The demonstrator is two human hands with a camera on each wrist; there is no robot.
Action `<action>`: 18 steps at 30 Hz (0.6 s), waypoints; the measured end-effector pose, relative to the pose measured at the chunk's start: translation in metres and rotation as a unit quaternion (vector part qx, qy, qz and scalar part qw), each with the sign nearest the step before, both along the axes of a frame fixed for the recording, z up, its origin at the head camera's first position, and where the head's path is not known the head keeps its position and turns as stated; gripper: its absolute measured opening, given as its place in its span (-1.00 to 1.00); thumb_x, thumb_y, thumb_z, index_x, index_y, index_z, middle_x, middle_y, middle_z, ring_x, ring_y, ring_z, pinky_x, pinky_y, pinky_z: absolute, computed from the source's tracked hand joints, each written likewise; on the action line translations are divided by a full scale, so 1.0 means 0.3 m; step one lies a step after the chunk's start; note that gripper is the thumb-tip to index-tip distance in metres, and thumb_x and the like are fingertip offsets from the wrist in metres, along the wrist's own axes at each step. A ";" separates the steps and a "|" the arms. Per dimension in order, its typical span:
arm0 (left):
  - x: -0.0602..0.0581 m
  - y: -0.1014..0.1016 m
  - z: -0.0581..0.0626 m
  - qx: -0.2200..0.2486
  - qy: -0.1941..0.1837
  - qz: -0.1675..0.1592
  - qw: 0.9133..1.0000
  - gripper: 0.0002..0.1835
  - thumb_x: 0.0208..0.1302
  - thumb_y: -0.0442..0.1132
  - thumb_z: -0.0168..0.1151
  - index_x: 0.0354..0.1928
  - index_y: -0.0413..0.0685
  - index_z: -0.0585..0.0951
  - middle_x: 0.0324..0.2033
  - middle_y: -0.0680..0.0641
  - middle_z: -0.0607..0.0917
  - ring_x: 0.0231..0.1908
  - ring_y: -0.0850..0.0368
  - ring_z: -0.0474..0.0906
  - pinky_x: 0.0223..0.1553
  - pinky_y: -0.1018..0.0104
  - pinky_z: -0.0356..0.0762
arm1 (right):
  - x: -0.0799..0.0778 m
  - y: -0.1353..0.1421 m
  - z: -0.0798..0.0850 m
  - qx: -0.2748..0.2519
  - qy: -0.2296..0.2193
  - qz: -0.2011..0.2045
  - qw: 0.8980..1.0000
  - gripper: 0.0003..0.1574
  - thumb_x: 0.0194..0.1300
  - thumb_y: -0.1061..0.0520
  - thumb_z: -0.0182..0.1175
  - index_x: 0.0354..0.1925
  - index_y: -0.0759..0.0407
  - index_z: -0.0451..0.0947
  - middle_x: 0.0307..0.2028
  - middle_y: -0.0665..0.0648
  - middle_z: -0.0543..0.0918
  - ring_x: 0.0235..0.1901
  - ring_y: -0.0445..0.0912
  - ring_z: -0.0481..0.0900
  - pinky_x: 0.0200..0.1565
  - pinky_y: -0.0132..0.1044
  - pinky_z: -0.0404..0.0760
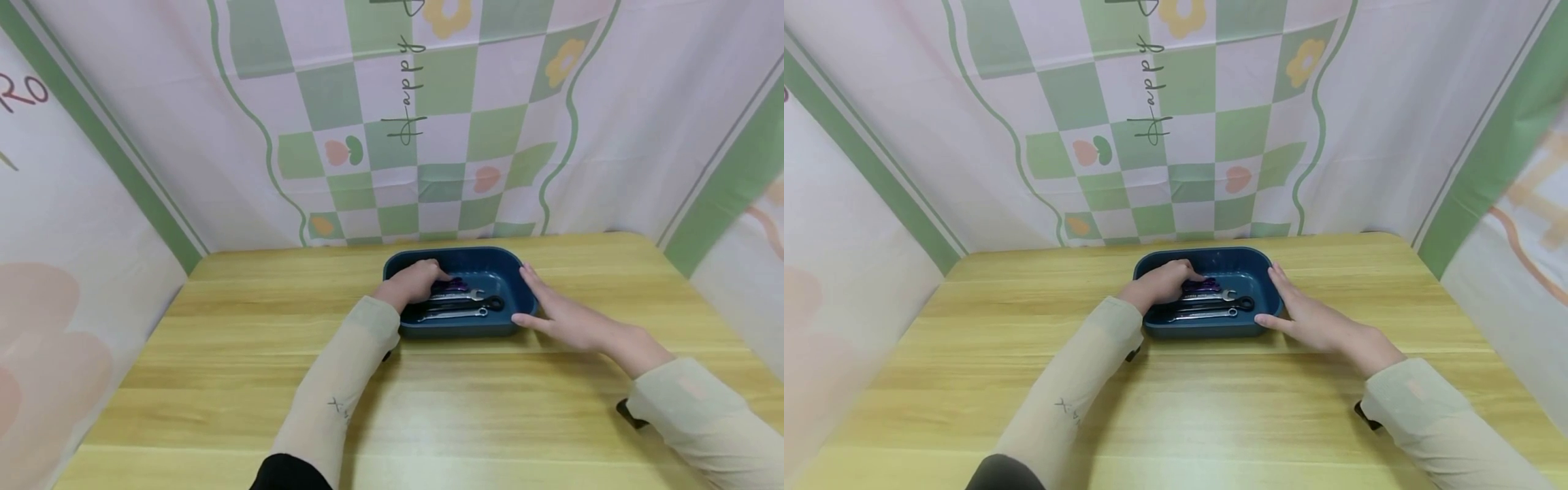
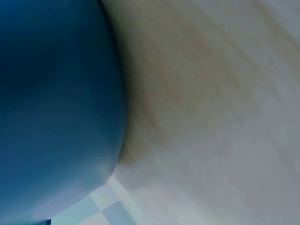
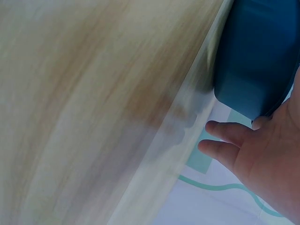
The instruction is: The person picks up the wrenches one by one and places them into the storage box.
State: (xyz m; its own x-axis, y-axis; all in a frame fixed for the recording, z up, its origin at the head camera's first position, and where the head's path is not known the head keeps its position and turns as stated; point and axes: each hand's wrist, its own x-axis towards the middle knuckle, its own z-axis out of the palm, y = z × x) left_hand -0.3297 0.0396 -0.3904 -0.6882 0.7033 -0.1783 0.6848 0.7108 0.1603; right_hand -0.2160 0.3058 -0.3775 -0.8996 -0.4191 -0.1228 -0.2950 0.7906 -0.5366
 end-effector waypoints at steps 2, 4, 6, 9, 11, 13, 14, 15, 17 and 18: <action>0.000 -0.001 0.000 0.001 0.002 -0.002 1.000 -0.44 0.23 -0.51 0.08 0.23 0.11 0.44 0.04 -0.06 0.49 0.10 0.11 0.37 0.09 0.36 0.35 | 0.001 -0.001 0.001 0.000 0.000 -0.002 1.000 0.11 0.34 -0.23 -0.01 0.43 0.01 -0.56 0.40 0.06 -0.53 0.35 0.28 -0.26 0.21 0.26 -0.08; 0.000 -0.001 -0.001 0.002 0.004 -0.005 1.000 -0.45 0.23 -0.50 0.09 0.23 0.11 0.44 0.04 -0.06 0.49 0.10 0.11 0.37 0.08 0.35 0.36 | 0.002 -0.001 -0.001 0.001 0.000 -0.002 1.000 0.11 0.34 -0.23 -0.02 0.43 0.01 -0.56 0.40 0.06 -0.53 0.34 0.28 -0.25 0.21 0.26 -0.08; 0.002 -0.001 -0.002 0.001 0.004 -0.005 1.000 -0.46 0.23 -0.50 0.10 0.23 0.10 0.44 0.04 -0.07 0.48 0.11 0.10 0.38 0.08 0.35 0.36 | 0.003 -0.002 -0.004 0.003 0.000 -0.003 1.000 0.11 0.34 -0.24 -0.02 0.43 0.01 -0.56 0.40 0.05 -0.53 0.34 0.29 -0.24 0.21 0.27 -0.07; 0.004 -0.003 -0.005 -0.001 0.006 -0.003 1.000 -0.46 0.24 -0.49 0.09 0.23 0.11 0.45 0.06 -0.06 0.48 0.11 0.10 0.37 0.09 0.34 0.35 | 0.003 -0.002 -0.009 0.005 -0.001 -0.002 1.000 0.10 0.34 -0.25 -0.03 0.42 0.00 -0.57 0.39 0.05 -0.54 0.34 0.29 -0.24 0.20 0.27 -0.07; 0.004 -0.004 -0.005 -0.001 0.010 -0.002 1.000 -0.47 0.24 -0.49 0.09 0.22 0.12 0.46 0.06 -0.04 0.48 0.12 0.10 0.37 0.10 0.34 0.35 | 0.001 -0.003 -0.011 0.003 -0.001 -0.003 1.000 0.10 0.34 -0.25 -0.03 0.42 -0.01 -0.57 0.39 0.04 -0.54 0.34 0.29 -0.25 0.20 0.28 -0.08; 0.003 -0.005 -0.005 0.001 0.012 -0.001 1.000 -0.47 0.24 -0.49 0.10 0.21 0.12 0.47 0.07 -0.03 0.48 0.12 0.11 0.36 0.10 0.34 0.34 | -0.002 -0.002 -0.013 0.002 0.000 -0.003 1.000 0.10 0.34 -0.24 -0.03 0.42 -0.03 -0.58 0.39 0.03 -0.55 0.34 0.30 -0.24 0.19 0.29 -0.07; 0.002 -0.005 -0.005 0.003 0.013 -0.001 1.000 -0.48 0.24 -0.49 0.10 0.21 0.12 0.47 0.07 -0.03 0.48 0.12 0.12 0.36 0.10 0.34 0.34 | -0.003 -0.002 -0.013 0.004 0.000 -0.004 1.000 0.10 0.34 -0.25 -0.03 0.42 -0.03 -0.58 0.39 0.02 -0.55 0.34 0.30 -0.23 0.19 0.29 -0.07; 0.001 -0.005 -0.005 0.004 0.013 0.000 1.000 -0.48 0.24 -0.49 0.09 0.20 0.12 0.48 0.07 -0.02 0.48 0.13 0.12 0.36 0.11 0.35 0.33 | -0.003 -0.002 -0.013 0.006 0.000 -0.005 1.000 0.11 0.34 -0.25 -0.03 0.42 -0.04 -0.59 0.39 0.02 -0.56 0.34 0.30 -0.23 0.19 0.29 -0.07; -0.001 -0.004 -0.004 0.007 0.014 0.001 1.000 -0.49 0.25 -0.50 0.09 0.19 0.12 0.49 0.08 -0.01 0.48 0.14 0.14 0.35 0.12 0.36 0.32 | -0.004 -0.001 -0.012 0.008 -0.001 -0.008 1.000 0.10 0.34 -0.25 -0.03 0.42 -0.05 -0.59 0.39 0.01 -0.56 0.34 0.30 -0.22 0.20 0.28 -0.06; -0.003 -0.004 -0.003 0.008 0.014 0.001 1.000 -0.49 0.25 -0.50 0.08 0.19 0.12 0.50 0.08 0.00 0.49 0.15 0.14 0.34 0.12 0.36 0.32 | -0.004 0.000 -0.010 0.010 -0.001 -0.009 1.000 0.11 0.34 -0.25 -0.03 0.42 -0.06 -0.59 0.39 0.01 -0.56 0.34 0.30 -0.22 0.20 0.28 -0.06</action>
